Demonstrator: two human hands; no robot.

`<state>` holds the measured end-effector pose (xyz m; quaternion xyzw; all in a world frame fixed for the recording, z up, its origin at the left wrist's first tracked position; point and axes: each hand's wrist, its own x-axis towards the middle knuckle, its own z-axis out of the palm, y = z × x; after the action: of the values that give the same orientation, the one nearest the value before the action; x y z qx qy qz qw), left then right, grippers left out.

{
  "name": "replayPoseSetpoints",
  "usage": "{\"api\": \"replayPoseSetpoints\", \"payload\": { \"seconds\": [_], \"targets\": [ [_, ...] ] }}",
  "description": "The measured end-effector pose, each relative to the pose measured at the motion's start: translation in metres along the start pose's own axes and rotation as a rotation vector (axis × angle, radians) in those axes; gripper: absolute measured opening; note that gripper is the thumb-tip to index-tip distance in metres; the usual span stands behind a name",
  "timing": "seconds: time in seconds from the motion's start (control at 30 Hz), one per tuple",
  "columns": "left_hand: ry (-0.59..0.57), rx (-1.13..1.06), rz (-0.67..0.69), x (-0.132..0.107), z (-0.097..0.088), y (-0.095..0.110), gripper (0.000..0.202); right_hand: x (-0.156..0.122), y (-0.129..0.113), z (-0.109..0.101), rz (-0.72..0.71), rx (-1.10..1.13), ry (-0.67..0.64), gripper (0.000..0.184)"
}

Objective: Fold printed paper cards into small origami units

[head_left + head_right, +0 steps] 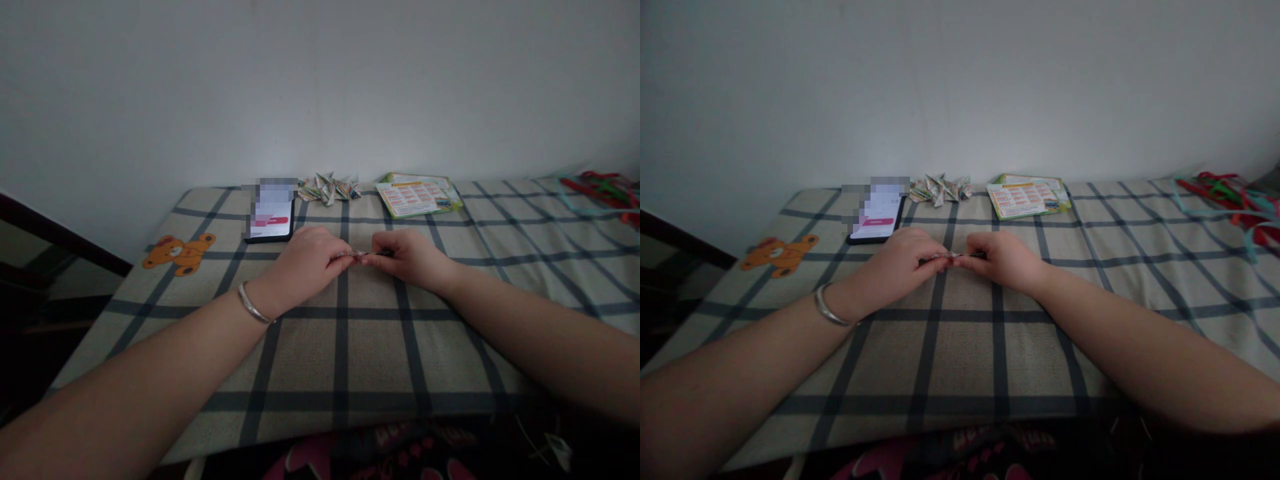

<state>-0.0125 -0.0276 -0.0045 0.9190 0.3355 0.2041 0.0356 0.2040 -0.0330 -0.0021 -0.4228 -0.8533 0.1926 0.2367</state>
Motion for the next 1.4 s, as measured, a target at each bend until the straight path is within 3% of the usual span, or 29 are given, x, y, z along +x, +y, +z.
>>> {"api": "replayPoseSetpoints", "payload": {
  "seconds": [0.2, 0.53, 0.93, 1.27, 1.4],
  "targets": [
    [-0.012, 0.004, 0.013, 0.002, -0.004, 0.001, 0.022, 0.001, 0.006, -0.003, -0.115, 0.028, -0.117, 0.040],
    [-0.118, -0.115, -0.066, 0.004, -0.016, -0.002, 0.020, 0.000, 0.010, -0.006, -0.152, 0.107, -0.140, 0.043],
    [-0.187, -0.267, 0.021, 0.000, -0.021, -0.011, 0.029, -0.001, 0.010, -0.011, -0.088, 0.076, -0.144, 0.043],
    [0.000, 0.001, 0.085, -0.002, -0.008, -0.004, 0.016, -0.005, 0.002, -0.009, -0.310, -0.350, 0.021, 0.043],
    [0.034, 0.040, 0.093, -0.001, -0.006, -0.003, 0.015, -0.006, -0.003, -0.008, -0.299, -0.434, 0.055, 0.043]
  ]
}}
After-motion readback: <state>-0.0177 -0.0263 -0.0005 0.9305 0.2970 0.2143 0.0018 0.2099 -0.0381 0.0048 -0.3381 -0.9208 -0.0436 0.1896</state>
